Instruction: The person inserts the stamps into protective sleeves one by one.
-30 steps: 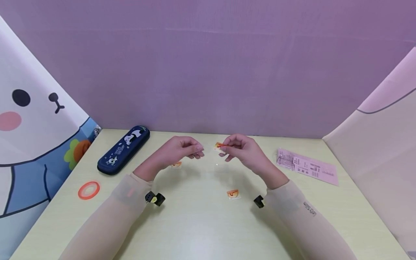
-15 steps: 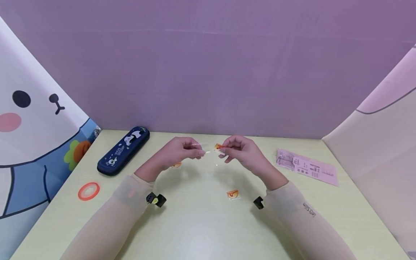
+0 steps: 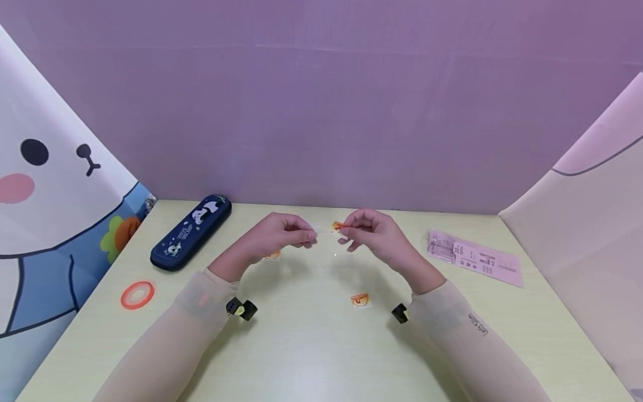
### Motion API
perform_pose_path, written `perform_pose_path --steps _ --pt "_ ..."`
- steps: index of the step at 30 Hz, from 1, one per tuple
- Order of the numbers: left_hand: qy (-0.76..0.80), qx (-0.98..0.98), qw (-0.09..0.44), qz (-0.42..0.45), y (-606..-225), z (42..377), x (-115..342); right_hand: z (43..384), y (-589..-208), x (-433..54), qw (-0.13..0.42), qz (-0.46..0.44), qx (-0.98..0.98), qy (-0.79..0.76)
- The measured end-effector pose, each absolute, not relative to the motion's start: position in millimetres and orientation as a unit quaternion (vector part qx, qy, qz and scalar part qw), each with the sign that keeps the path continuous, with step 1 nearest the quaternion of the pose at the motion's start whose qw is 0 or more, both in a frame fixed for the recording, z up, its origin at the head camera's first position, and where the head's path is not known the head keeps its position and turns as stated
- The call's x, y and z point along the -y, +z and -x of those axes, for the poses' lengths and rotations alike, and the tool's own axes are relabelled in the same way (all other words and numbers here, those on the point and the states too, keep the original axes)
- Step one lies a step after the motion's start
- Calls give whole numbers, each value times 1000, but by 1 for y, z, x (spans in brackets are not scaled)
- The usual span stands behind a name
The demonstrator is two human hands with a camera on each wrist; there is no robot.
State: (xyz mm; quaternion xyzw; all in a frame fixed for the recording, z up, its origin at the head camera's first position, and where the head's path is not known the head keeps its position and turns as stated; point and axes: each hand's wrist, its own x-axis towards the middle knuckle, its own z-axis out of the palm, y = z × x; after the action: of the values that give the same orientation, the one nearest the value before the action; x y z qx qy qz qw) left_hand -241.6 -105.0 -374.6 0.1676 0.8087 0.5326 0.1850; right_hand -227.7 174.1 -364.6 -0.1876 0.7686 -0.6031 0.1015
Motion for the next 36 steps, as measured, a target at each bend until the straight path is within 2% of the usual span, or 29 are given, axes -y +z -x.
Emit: perform_pose_path --steps 16,36 --pt "522 -805 202 -196 -375 242 104 228 -365 -175 95 182 -773 -600" --pt "531 -796 197 -212 -376 240 105 224 -362 -176 82 182 -765 -612"
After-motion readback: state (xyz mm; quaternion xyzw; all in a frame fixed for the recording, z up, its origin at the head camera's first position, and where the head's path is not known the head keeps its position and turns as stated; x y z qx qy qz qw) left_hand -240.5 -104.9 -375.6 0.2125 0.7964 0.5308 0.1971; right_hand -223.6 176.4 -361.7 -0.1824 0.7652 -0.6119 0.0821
